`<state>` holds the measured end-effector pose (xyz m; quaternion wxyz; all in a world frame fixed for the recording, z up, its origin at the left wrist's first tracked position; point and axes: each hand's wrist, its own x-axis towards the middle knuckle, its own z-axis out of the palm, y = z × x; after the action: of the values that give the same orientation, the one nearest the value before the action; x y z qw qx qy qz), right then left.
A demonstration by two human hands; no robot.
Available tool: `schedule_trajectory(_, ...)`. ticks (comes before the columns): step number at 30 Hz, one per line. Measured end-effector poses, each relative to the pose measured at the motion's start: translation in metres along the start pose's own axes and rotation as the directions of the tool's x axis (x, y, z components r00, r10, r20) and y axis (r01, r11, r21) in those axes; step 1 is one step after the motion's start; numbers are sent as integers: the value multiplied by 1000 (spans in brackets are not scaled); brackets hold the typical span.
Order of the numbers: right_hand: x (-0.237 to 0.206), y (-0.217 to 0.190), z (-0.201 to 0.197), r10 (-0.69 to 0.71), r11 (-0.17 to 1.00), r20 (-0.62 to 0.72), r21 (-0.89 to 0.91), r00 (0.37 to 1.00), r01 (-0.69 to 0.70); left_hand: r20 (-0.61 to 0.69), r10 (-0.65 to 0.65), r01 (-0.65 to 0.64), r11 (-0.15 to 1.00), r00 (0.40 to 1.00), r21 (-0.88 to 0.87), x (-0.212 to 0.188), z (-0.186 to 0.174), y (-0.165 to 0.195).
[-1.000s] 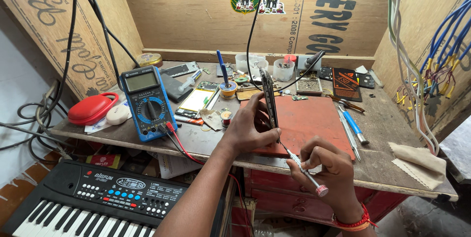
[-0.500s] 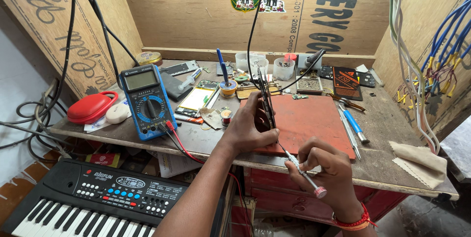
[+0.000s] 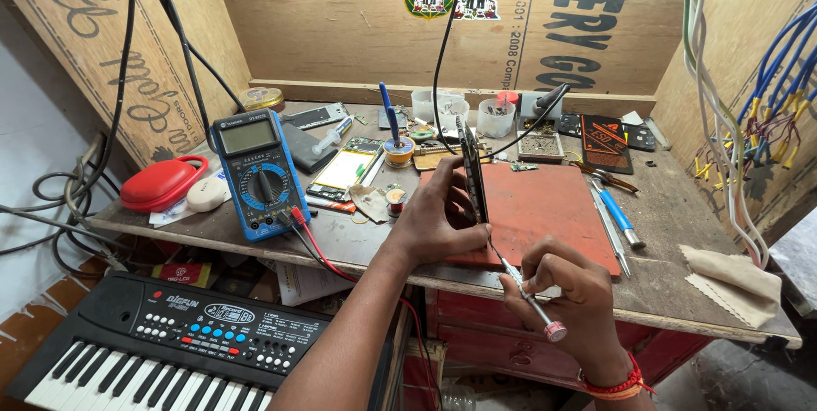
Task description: The person repairs a disassembled smartphone at a workbench. They use a screwdriver to work on the phone's internal components, hold the phone frame up to view it, and continue manipulating the board and screws with the screwdriver by hand.
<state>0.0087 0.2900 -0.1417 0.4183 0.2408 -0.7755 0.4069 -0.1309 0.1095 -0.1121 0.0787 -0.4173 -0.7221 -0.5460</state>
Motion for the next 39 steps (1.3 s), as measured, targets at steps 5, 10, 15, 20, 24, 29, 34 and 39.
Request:
schedule_trajectory(5, 0, 0, 0, -7, 1000, 0, 16, 1000, 7, -3, -1, 1, 1000, 1000, 26, 0, 0, 2)
schedule_trajectory(10, 2, -1, -1, -12, 999, 7, 48, 1000, 11, -5, 26, -26, 999, 1000, 36, -1, 0, 5)
schedule_trajectory(15, 2, -2, -2, -6, 1000, -27, 15, 1000, 6, -9, 33, -32, 995, 999, 99, 0, 1, 9)
schedule_trajectory(20, 2, -2, -2, -16, 1000, -28, 13, 999, 16, -5, 46, -45, 993, 999, 113, 0, 0, 12)
schedule_trajectory(24, 1, -2, -3, -7, 1000, -25, 30, 1000, 7, -5, 51, -50, 992, 999, 120, -1, -1, 14)
schedule_trajectory(29, 1, -1, -2, -5, 1000, -3, 25, 1000, 5, -10, 53, -51, 991, 999, 123, -1, 0, 14)
schedule_trajectory(34, 2, -1, -1, -7, 1000, 3, 13, 1000, 7, -3, 77, -76, 989, 997, 124, -1, -1, 13)
schedule_trajectory(39, 2, -1, -1, 16, 1000, 13, 23, 1000, -16, -2, 72, -71, 989, 997, 132, 0, 0, 13)
